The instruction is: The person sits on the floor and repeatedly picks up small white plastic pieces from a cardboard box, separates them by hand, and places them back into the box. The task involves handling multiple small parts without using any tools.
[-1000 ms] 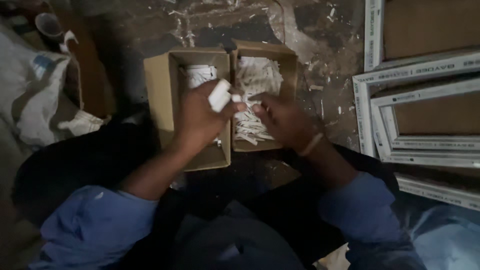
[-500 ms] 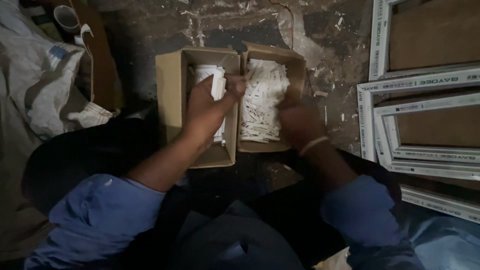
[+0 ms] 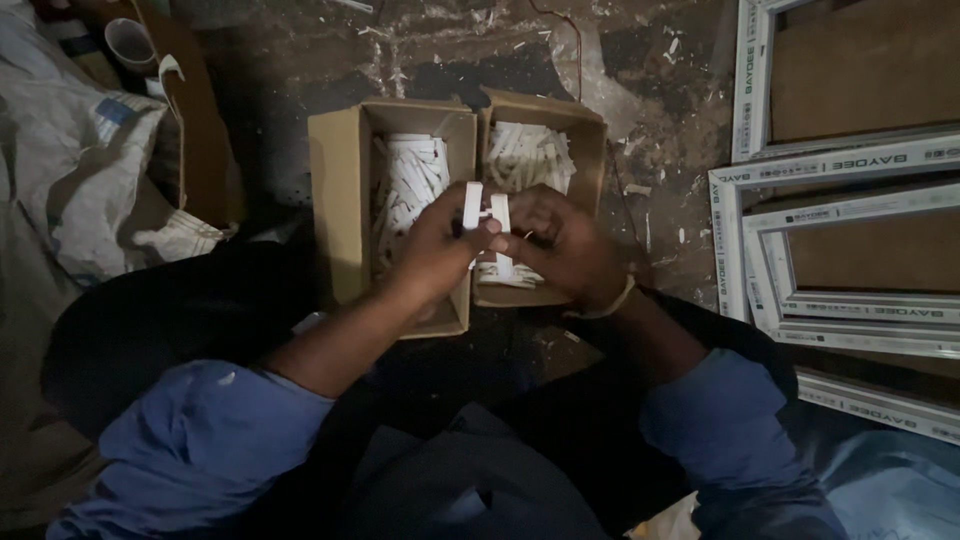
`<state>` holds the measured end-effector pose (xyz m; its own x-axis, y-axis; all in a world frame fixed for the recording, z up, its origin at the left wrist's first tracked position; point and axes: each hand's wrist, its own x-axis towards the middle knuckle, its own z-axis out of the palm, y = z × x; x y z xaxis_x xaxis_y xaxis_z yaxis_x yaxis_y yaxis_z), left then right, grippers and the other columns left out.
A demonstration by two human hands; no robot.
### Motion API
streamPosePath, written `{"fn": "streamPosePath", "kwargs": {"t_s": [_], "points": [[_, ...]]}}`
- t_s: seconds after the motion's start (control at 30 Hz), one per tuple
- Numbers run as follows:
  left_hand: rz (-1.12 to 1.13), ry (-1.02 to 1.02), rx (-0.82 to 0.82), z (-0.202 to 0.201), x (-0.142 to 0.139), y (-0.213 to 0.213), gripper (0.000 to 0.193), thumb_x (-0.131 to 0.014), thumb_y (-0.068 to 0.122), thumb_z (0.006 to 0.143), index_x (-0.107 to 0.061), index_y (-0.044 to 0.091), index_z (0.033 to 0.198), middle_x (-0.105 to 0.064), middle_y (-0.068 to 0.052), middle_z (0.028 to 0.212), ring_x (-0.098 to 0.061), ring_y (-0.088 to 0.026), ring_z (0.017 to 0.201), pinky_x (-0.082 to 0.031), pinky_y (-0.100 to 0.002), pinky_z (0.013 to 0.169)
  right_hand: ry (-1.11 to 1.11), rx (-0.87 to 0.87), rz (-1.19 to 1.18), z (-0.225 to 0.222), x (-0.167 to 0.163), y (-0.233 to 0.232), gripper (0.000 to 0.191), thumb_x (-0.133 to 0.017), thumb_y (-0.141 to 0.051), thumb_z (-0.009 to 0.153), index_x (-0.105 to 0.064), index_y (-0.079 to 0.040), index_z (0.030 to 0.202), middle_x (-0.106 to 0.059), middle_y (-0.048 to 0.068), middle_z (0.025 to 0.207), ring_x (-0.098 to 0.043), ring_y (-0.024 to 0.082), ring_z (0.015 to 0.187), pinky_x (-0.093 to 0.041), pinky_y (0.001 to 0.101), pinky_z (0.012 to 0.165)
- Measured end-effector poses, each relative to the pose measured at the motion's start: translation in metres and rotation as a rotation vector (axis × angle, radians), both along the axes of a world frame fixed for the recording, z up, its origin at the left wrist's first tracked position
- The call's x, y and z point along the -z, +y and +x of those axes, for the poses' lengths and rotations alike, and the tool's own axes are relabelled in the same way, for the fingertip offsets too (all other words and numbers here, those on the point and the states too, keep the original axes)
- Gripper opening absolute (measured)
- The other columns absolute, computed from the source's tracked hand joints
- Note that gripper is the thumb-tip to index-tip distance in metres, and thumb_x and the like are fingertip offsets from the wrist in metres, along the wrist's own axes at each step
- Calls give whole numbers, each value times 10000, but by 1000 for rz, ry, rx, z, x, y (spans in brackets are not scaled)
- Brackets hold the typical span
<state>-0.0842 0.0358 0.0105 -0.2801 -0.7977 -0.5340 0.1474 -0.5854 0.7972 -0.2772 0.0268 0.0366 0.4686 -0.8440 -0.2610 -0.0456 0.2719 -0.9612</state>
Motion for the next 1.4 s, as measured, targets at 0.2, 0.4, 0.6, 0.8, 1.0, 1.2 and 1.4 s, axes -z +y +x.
{"fn": "streamPosePath", "kwargs": {"t_s": [0.2, 0.4, 0.6, 0.8, 1.0, 1.2, 1.4], "points": [[-47, -121, 28, 2, -11, -6, 436, -698, 232, 951, -596, 37, 1328, -703, -141, 1127, -691, -211, 973, -602, -338, 776, 383, 51, 94, 2, -3, -5, 249, -721, -70, 978, -655, 120, 1124, -682, 290, 1025, -640, 367, 945, -546, 455, 843], [-495, -457, -12, 4, -32, -6, 319, -790, 262, 921, -741, 24, 1128, -753, -113, 910, -742, -199, 773, -581, -335, 695, -49, 147, -23, -4, -5, 1, 354, -723, -89, 957, -567, -4, 1264, -726, 128, 1173, -699, 183, 1132, -585, 323, 942], [-947, -642, 145, 14, -44, -9, 263, -749, 161, 919, -682, -11, 1107, -708, -196, 994, -727, -338, 818, -578, -424, 688, -1, 45, -94, -12, 0, 6, 209, -692, -74, 1030, -620, 20, 1201, -734, 129, 1103, -709, 180, 1026, -605, 319, 870], [-886, -619, 168, 11, -47, -7, 250, -734, 146, 937, -694, -33, 1107, -711, -210, 949, -717, -349, 779, -563, -450, 652, -5, 141, -162, -24, 15, 21, 177, -642, -75, 1051, -601, 33, 1186, -721, 121, 1104, -717, 161, 971, -637, 293, 785], [-447, -616, -67, 23, -46, -32, 209, -700, 240, 1004, -748, 44, 1062, -698, -79, 638, -620, -161, 466, -485, -365, 439, 1341, 151, -859, -53, 24, 17, 441, -542, 58, 1048, -545, 57, 1489, -696, 115, 948, -616, 185, 678, -545, 328, 556], [-385, -230, -334, 49, -42, -35, 212, -744, 244, 1015, -773, 35, 988, -678, -37, 684, -539, -58, 503, -403, -308, 459, 539, 483, -793, -67, -13, -4, 89, -605, -18, 1130, -586, -15, 1216, -662, 124, 1009, -681, 210, 851, -608, 311, 720], [-773, -529, -75, 29, -43, -19, 117, -763, 103, 919, -775, 21, 1002, -746, -88, 858, -701, -194, 718, -550, -352, 634, 1326, -558, -327, -6, 23, 0, 172, -694, -201, 977, -729, -49, 1049, -739, 183, 948, -720, 321, 831, -582, 470, 766]]}}
